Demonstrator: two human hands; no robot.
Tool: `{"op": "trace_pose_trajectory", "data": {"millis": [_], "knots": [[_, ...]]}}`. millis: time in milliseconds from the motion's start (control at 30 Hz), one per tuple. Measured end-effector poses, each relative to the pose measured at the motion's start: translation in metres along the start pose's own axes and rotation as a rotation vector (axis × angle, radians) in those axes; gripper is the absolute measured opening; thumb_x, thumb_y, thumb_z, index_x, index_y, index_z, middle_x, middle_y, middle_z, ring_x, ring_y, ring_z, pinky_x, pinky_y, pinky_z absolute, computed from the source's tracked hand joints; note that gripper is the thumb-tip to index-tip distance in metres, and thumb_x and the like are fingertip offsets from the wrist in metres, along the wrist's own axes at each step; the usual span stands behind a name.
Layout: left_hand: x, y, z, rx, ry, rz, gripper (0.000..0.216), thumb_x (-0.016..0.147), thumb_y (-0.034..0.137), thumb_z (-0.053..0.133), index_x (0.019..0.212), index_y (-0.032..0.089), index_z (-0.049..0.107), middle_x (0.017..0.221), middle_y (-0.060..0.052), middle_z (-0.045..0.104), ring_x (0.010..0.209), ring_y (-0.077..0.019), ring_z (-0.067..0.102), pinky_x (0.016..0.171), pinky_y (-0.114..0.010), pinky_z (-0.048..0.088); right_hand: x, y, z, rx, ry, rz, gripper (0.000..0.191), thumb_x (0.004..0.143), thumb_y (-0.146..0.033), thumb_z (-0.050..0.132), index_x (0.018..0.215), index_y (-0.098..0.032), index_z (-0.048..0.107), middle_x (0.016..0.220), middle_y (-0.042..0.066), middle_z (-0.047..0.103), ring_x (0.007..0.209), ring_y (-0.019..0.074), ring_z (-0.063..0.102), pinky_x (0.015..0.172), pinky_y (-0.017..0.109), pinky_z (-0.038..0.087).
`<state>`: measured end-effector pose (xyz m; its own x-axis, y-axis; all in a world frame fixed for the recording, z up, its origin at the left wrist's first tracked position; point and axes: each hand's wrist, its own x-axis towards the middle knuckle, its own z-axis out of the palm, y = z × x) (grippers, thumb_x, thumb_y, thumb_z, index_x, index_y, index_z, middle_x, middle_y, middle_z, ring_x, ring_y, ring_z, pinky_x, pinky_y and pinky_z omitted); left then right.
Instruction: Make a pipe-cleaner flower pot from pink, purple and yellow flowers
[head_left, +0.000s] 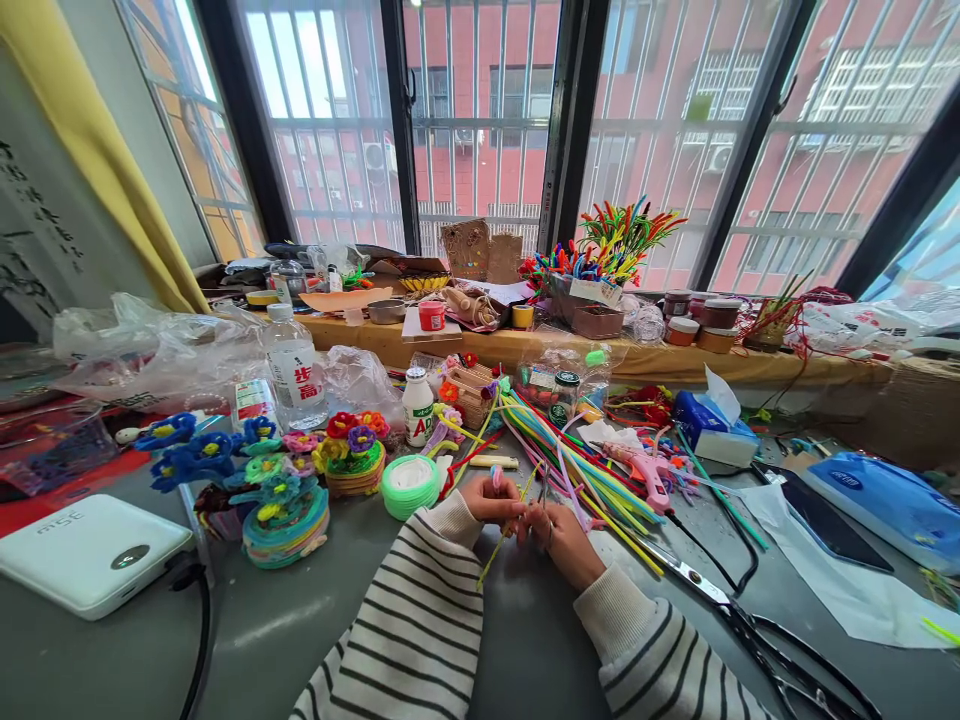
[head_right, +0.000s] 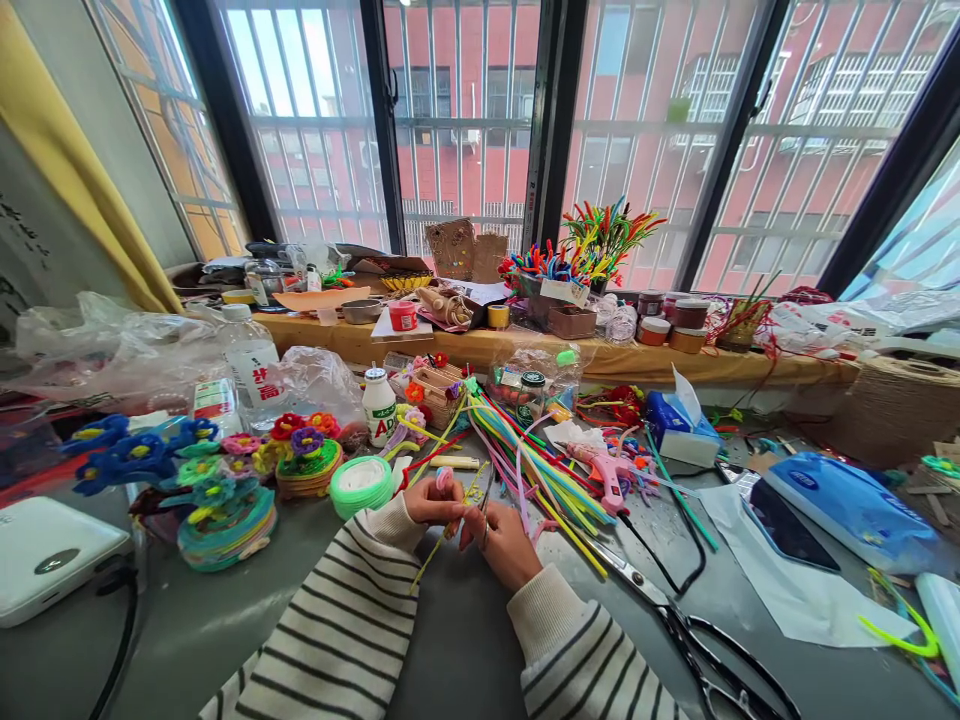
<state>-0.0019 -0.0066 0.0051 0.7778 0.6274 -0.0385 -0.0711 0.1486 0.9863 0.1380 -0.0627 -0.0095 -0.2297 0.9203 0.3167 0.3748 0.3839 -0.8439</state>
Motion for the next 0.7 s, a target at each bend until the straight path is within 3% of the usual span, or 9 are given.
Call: {"op": "trace_pose_trajectory", "data": {"millis": [233, 700], "knots": [[0.002, -0.0011, 0.001, 0.015, -0.037, -0.015, 0.033, 0.051, 0.038, 0.066, 0.054, 0.013, 0.046, 0.044, 0.003, 0.055, 0.038, -0.0068, 0.049, 0.04, -0.019, 0.032, 0.0004, -0.0009, 0.0011, 0.033, -0.053, -0.015, 0.068, 0.07, -0.064, 0.017, 0.051, -0.014, 0.058, 0.052, 0.002, 0.054, 0.043, 0.0087, 0.042, 0.043, 0.019, 0.032], [0.0035, -0.0023, -0.0004, -0.005, -0.067, -0.03, 0.032, 0.051, 0.036, 0.067, 0.054, 0.012, 0.046, 0.045, 0.003, 0.057, 0.036, -0.0059, 0.048, 0.039, -0.019, 0.033, 0.0009, 0.0014, 0.0046, 0.128, -0.075, 0.014, 0.073, 0.07, -0.066, 0.012, 0.048, -0.015, 0.059, 0.04, 0.001, 0.047, 0.036, 0.0078, 0.035, 0.037, 0.02, 0.028]]}}
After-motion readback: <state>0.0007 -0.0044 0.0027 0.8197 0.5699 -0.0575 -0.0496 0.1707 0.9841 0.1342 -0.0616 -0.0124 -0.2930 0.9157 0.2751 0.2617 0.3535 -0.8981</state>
